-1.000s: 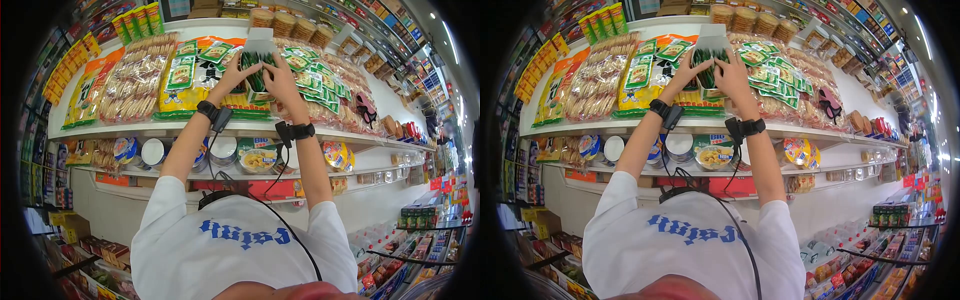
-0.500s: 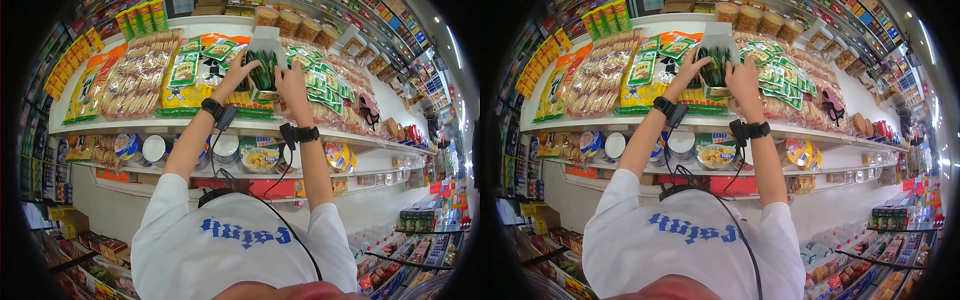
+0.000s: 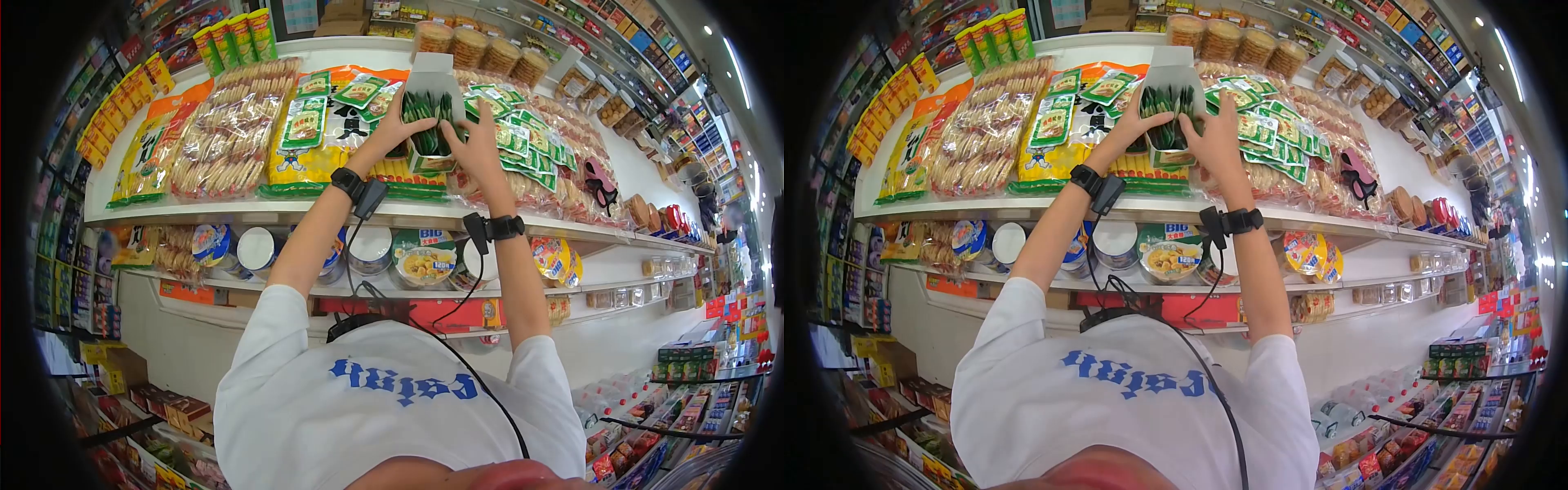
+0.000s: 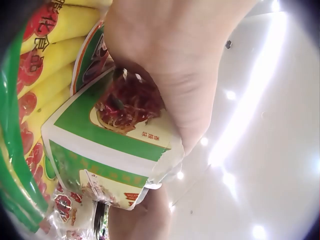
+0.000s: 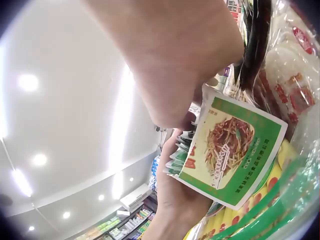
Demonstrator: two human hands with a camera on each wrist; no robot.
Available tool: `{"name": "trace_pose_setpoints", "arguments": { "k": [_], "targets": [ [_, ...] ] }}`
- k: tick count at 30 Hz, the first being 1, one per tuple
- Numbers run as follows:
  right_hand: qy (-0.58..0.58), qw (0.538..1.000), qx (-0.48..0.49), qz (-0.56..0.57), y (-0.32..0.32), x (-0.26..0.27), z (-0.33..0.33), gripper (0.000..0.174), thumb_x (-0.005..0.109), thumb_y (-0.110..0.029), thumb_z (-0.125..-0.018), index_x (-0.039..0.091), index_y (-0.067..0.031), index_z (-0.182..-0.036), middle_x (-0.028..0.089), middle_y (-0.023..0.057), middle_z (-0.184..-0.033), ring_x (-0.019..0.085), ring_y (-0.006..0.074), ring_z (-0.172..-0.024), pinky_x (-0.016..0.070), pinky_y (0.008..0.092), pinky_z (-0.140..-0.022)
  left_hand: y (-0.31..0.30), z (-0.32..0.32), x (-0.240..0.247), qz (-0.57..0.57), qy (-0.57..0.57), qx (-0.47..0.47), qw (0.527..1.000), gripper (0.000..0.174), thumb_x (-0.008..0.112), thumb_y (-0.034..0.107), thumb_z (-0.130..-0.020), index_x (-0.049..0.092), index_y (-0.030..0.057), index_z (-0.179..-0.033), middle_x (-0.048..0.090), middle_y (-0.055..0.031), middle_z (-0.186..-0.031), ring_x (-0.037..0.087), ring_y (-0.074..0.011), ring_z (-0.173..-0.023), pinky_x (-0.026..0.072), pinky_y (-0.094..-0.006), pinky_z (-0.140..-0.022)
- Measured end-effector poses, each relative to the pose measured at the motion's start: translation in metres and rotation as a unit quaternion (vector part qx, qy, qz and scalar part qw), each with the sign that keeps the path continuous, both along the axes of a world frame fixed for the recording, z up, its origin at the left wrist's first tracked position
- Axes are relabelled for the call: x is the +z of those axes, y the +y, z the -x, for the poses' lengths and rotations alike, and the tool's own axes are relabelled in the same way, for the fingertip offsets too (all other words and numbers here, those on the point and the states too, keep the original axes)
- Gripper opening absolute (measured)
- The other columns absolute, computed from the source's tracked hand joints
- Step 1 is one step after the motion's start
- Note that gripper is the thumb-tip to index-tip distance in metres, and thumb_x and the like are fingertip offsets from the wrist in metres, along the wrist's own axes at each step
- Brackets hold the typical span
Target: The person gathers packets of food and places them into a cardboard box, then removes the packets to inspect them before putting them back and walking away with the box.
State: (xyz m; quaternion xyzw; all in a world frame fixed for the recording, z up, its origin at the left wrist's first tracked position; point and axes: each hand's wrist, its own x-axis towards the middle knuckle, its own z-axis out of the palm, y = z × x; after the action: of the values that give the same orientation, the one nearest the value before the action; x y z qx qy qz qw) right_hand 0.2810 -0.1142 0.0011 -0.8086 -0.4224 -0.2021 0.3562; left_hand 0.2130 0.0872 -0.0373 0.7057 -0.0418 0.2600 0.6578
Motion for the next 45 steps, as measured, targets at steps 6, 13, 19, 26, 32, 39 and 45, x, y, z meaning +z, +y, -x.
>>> {"name": "trace_pose_setpoints", "arguments": {
  "k": [6,13,19,26,32,39,45],
  "targets": [
    [-0.042,0.991,0.072,-0.106,0.003,0.036,0.038,0.038,0.066,-0.016,-0.098,0.063,0.0016,-0.131,0.062,0.0269,-0.135,0.06,0.0442,-0.125,0.0428,0.0538,-0.112,0.002,0.004,0.003,0.019,0.002,-0.006,1.0,0.101,0.083,0.029,-0.088,0.023,0.0029,-0.165,0.049,-0.017,-0.154,0.053,-0.0234,-0.136,0.043,-0.0345,-0.113],
    [-0.182,0.982,0.003,0.052,0.023,0.008,0.016,0.041,0.053,-0.028,-0.106,0.065,0.0023,-0.131,0.066,0.0207,-0.134,0.056,0.0374,-0.133,0.034,0.0591,-0.118,-0.002,0.01,0.005,0.069,0.02,-0.047,0.996,0.099,0.077,0.026,-0.093,0.016,0.0042,-0.168,0.048,-0.0161,-0.154,0.052,-0.0208,-0.136,0.0425,-0.0326,-0.112],
    [-0.099,0.994,-0.011,-0.044,0.007,0.019,0.012,0.034,0.057,-0.018,-0.101,0.069,0.0043,-0.124,0.053,0.0297,-0.149,0.043,0.0471,-0.145,0.0313,0.0593,-0.121,-0.002,0.009,0.007,0.001,0.007,-0.008,1.0,0.101,0.077,0.03,-0.094,0.014,0.0045,-0.168,0.045,-0.0187,-0.158,0.05,-0.0243,-0.14,0.0391,-0.0339,-0.116],
    [-0.107,0.991,-0.046,0.062,-0.002,0.01,0.009,0.039,0.06,-0.023,-0.099,0.073,0.0126,-0.109,0.043,0.0364,-0.155,0.036,0.051,-0.148,0.0289,0.058,-0.123,0.004,0.003,-0.005,-0.049,-0.015,0.002,0.999,0.11,0.079,0.028,-0.09,0.007,0.0057,-0.169,0.036,-0.0218,-0.163,0.044,-0.0272,-0.145,0.0352,-0.0343,-0.119],
    [-0.035,0.999,0.023,-0.003,0.011,-0.016,0.002,0.043,0.061,-0.026,-0.1,0.076,0.0137,-0.093,0.039,0.0406,-0.155,0.034,0.0551,-0.147,0.0267,0.0578,-0.123,-0.008,0.023,0.019,0.055,0.075,-0.041,0.995,0.092,0.054,0.014,-0.092,0.005,0.0073,-0.17,0.033,-0.0128,-0.165,0.048,-0.0226,-0.126,0.0397,-0.0306,-0.109],
    [-0.04,0.999,0.011,-0.023,0.007,-0.018,0.017,0.046,0.062,-0.03,-0.101,0.075,0.0134,-0.098,0.035,0.0422,-0.156,0.031,0.0572,-0.147,0.0257,0.0579,-0.123,-0.007,0.019,0.012,0.096,0.044,-0.046,0.993,0.091,0.056,0.018,-0.095,0.006,0.0064,-0.17,0.025,-0.0124,-0.169,0.04,-0.0204,-0.141,0.0335,-0.0308,-0.116],
    [0.091,0.981,0.033,-0.17,-0.018,0.01,0.058,0.04,0.065,-0.026,-0.102,0.068,0.0066,-0.125,0.04,0.0367,-0.156,0.042,0.0506,-0.144,0.0356,0.0512,-0.118,0.009,0.003,0.009,0.043,0.023,0.08,0.996,0.081,0.059,0.048,-0.104,0.032,-0.0007,-0.163,0.041,-0.021,-0.163,0.04,-0.0269,-0.15,0.0302,-0.0369,-0.122]
  ]
}}
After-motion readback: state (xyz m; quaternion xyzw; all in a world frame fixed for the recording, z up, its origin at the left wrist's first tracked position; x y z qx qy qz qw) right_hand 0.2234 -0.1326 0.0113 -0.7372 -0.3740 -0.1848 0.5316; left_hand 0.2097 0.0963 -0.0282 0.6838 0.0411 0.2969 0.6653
